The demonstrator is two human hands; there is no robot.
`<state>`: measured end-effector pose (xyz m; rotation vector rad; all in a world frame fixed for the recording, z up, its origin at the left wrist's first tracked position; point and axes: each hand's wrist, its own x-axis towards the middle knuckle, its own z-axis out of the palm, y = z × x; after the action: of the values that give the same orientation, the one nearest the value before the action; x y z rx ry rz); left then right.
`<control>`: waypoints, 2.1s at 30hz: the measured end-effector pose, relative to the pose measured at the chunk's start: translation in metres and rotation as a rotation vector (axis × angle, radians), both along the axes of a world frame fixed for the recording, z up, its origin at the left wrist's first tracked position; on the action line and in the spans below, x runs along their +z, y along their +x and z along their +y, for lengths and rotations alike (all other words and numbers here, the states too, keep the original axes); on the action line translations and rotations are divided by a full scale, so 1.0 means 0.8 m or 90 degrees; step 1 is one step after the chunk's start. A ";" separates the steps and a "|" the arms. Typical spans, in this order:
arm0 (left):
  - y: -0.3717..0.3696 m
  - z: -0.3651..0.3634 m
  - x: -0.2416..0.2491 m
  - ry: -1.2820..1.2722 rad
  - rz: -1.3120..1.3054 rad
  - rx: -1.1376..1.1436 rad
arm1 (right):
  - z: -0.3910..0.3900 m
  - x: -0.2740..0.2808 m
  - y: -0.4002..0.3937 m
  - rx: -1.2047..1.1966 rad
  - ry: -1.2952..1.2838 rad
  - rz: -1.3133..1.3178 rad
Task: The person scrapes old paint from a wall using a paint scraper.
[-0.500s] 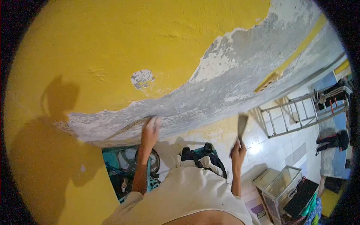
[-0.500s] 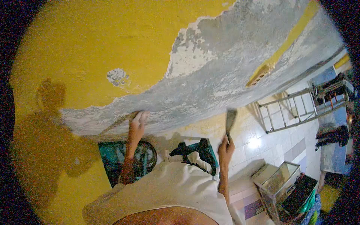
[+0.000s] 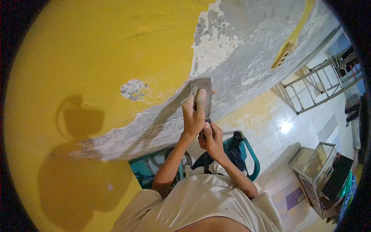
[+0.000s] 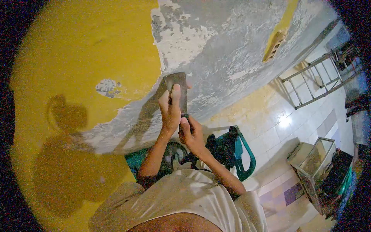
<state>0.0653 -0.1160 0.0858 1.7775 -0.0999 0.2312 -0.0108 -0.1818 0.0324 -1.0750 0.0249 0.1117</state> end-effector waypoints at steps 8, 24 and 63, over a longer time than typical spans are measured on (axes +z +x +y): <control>0.020 -0.004 0.018 0.083 -0.060 -0.005 | -0.003 0.009 0.011 0.051 0.034 0.020; 0.009 -0.005 0.034 0.064 0.028 0.023 | 0.015 0.009 0.003 0.027 0.053 0.024; 0.007 0.015 0.017 0.158 -0.076 0.042 | 0.050 -0.031 0.003 0.089 0.238 0.004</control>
<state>0.0708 -0.1043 0.0993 2.0155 -0.1624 0.3867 -0.0086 -0.1419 0.0075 -0.7019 -0.0632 0.2362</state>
